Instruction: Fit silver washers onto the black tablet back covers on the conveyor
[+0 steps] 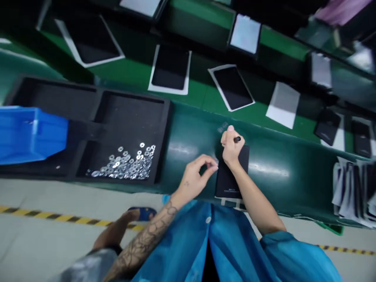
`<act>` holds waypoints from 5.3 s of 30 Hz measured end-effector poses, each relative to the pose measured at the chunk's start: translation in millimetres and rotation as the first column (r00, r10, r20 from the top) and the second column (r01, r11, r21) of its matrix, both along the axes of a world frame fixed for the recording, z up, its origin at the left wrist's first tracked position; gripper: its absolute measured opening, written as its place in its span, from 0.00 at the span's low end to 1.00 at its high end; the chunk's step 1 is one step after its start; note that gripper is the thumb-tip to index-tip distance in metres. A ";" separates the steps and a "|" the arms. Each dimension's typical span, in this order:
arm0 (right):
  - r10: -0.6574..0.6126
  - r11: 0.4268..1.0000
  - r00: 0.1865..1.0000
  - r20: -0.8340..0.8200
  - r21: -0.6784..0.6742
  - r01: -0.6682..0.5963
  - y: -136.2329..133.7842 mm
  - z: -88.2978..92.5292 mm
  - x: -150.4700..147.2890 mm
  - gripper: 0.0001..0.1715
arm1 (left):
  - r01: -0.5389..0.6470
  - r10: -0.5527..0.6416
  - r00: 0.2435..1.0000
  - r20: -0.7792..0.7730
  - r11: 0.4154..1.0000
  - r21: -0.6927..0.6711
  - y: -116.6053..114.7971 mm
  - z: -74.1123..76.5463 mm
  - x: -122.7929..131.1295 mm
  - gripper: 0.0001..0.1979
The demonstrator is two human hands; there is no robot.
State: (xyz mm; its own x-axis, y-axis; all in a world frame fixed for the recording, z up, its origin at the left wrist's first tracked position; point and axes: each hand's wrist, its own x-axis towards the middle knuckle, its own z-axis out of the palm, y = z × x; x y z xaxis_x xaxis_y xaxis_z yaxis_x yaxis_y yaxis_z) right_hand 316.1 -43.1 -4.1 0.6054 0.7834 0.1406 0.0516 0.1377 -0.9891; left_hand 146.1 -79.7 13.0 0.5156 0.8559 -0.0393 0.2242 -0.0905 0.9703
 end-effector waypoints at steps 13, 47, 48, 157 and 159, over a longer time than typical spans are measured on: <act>-0.132 0.820 0.987 -0.088 -0.570 0.059 -206.1 11.6 71.1 0.31 | 0.206 -0.198 0.977 0.073 0.970 -0.128 -73.2 -38.0 32.7 0.07; 0.384 0.631 0.624 0.680 -0.687 0.360 118.9 -19.8 268.9 0.22 | 0.023 0.000 0.999 -0.052 0.897 0.442 -2.6 -68.8 -26.2 0.10; 0.413 0.609 0.608 0.678 -0.702 0.369 116.7 -18.8 268.0 0.21 | 0.005 0.012 0.999 -0.037 0.904 0.428 -3.0 -69.4 -25.8 0.09; 0.396 0.905 0.917 -0.036 0.187 -0.383 35.2 -2.9 -18.3 0.45 | -0.247 0.449 0.633 -0.631 0.889 0.385 95.5 -21.7 -191.5 0.15; 0.392 0.904 0.920 -0.012 0.193 -0.382 34.1 -5.4 -19.1 0.44 | -0.220 0.428 0.645 -0.633 0.897 0.383 94.3 -18.5 -185.3 0.09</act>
State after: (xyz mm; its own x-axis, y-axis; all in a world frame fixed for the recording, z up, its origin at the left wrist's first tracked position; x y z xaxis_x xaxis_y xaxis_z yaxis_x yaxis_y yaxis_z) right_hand 296.9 -9.0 -9.5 0.2696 0.9208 0.2817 -0.0907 0.3156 -0.9446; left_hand -39.3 14.6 -5.5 0.1152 0.9930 -0.0253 0.8746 -0.0894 0.4766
